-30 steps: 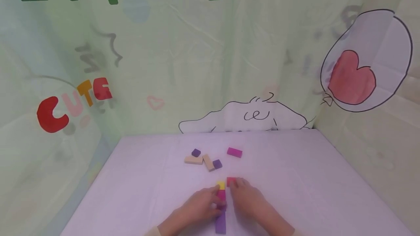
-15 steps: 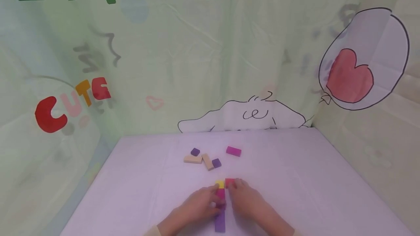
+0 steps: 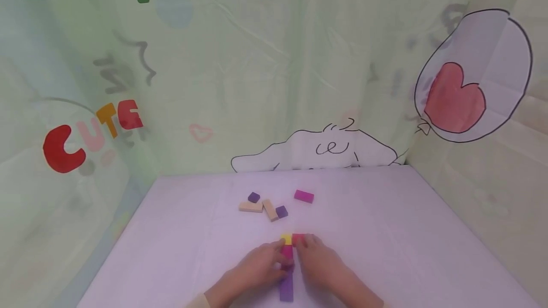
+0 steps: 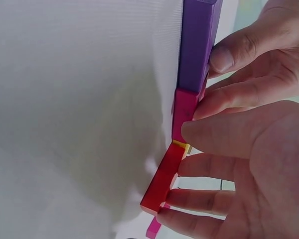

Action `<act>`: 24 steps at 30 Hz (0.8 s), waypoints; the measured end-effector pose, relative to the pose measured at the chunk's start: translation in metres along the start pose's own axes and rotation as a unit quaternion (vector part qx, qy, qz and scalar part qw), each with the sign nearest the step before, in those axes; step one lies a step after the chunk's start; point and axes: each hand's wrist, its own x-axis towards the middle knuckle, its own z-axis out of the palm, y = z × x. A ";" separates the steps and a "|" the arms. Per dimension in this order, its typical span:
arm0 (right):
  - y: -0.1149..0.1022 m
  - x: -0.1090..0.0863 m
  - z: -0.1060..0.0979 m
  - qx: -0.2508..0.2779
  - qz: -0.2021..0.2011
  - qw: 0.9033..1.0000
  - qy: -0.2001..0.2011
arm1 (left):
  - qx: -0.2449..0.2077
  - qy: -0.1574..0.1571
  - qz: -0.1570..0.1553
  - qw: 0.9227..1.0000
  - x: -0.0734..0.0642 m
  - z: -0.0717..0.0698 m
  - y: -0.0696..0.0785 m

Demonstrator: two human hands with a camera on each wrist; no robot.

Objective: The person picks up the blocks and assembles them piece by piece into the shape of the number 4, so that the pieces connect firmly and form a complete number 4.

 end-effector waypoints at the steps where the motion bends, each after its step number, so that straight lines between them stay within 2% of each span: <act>1: 0.000 0.000 0.000 -0.002 0.000 1.000 0.001 | 0.000 -0.001 -0.001 1.000 0.000 0.000 0.000; 18: -0.005 -0.002 0.000 -0.001 0.007 1.000 -0.003 | -0.007 -0.014 -0.014 1.000 -0.001 -0.002 0.004; 24: -0.004 -0.001 0.001 -0.003 0.007 1.000 0.005 | -0.004 -0.008 -0.013 1.000 0.001 0.000 0.001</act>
